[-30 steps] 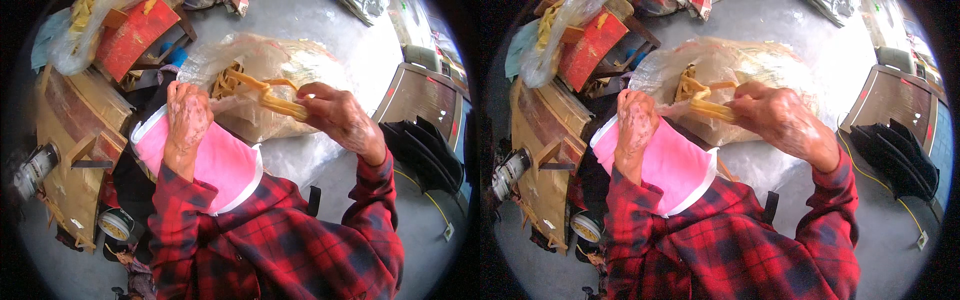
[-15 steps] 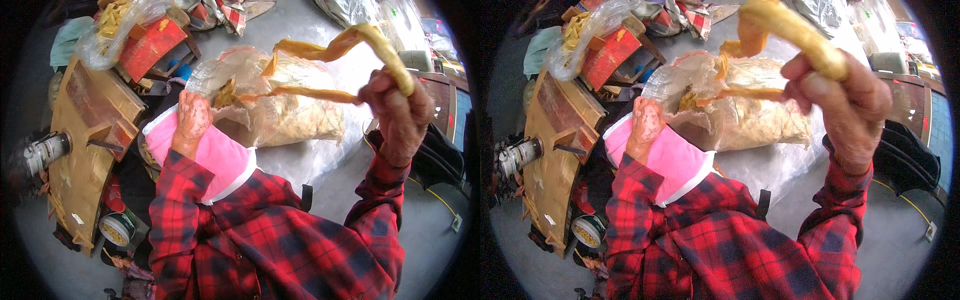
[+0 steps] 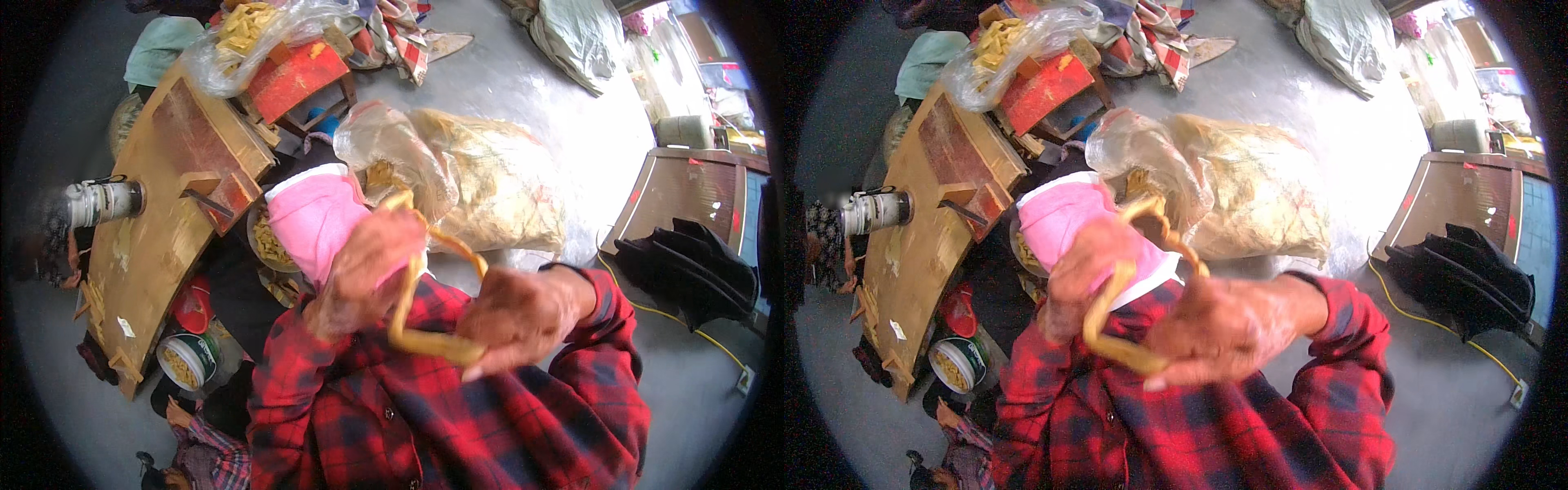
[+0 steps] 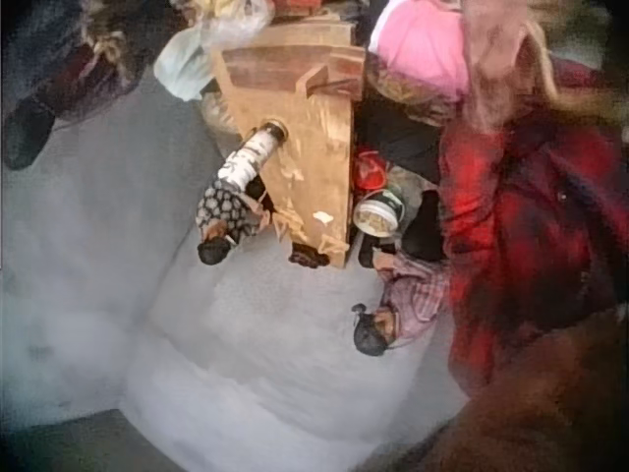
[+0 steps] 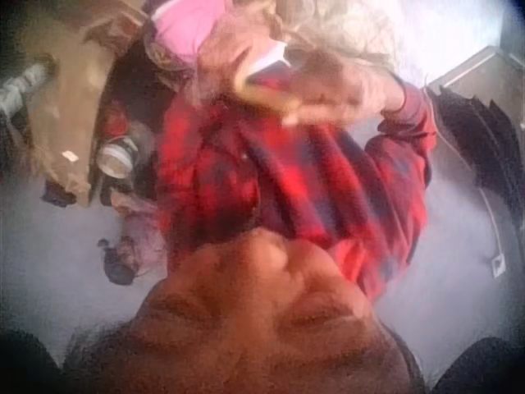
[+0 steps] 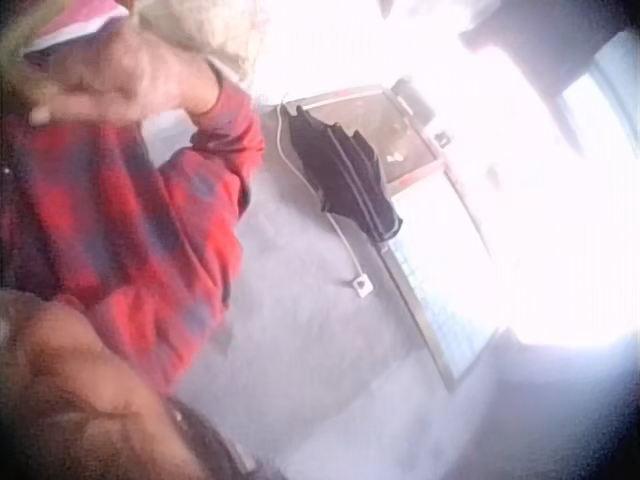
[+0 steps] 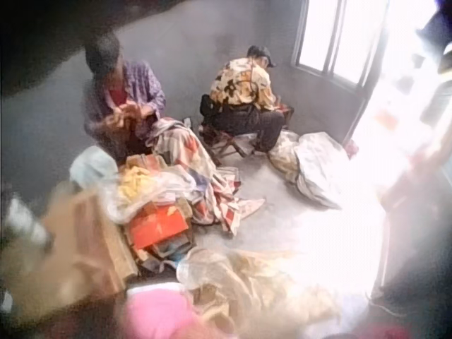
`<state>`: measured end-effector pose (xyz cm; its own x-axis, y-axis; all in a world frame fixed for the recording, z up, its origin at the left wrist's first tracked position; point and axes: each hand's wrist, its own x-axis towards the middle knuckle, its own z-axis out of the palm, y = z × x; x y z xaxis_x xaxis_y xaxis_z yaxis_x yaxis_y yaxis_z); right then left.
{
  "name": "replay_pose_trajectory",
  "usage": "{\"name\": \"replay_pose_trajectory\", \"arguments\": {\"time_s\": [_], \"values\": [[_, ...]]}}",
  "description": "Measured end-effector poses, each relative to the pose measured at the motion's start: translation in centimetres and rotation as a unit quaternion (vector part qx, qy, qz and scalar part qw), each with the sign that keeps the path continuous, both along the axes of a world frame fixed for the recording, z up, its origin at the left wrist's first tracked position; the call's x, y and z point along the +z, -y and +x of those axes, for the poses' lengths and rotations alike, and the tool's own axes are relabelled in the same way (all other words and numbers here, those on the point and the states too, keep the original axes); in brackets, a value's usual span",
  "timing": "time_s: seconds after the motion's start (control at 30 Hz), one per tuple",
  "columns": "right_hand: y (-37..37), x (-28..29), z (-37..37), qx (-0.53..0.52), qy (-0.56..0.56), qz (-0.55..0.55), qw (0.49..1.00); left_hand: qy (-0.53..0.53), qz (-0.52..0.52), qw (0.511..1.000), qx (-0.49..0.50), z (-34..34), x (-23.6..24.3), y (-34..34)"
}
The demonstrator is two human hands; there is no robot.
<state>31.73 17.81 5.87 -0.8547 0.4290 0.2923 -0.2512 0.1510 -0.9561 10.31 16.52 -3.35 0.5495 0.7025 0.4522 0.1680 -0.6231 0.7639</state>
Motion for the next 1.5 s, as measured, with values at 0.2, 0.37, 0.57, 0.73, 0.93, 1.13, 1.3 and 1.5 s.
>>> {"name": "replay_pose_trajectory", "arguments": {"time_s": [0.2,0.37,0.57,0.73,0.93,1.13,1.3,1.5], "values": [[1.6,1.7,2.2,0.047,0.014,0.057,0.997,0.019,-0.165,0.981,-0.104,-6.9,7.3,4.3],[2.6,1.5,3.2,-0.062,0.111,0.168,0.977,-0.101,-0.206,0.973,0.001,-12.8,10.3,7.2],[4.9,-2.4,-2.8,-0.126,0.304,0.218,0.919,-0.225,-0.174,0.953,0.101,-10.2,7.5,10.9],[7.4,-2.9,-9.6,-0.021,0.193,0.071,0.978,-0.242,-0.14,0.951,0.131,-7.4,6.5,12.0],[7.0,-2.5,-10.4,0.066,0.227,0.078,0.968,-0.132,-0.296,0.945,0.053,-13.0,8.7,13.8],[7.6,-3.9,-12.5,0.088,0.226,0.169,0.955,-0.134,-0.354,0.919,0.113,-13.8,5.9,16.6],[9.0,-6.0,-13.4,0.111,0.226,0.188,0.949,-0.127,-0.314,0.937,0.091,-12.9,5.6,16.2],[7.9,-4.1,-13.6,0.213,0.221,0.155,0.939,-0.11,-0.415,0.901,0.056,-14.2,7.7,17.3]]}}
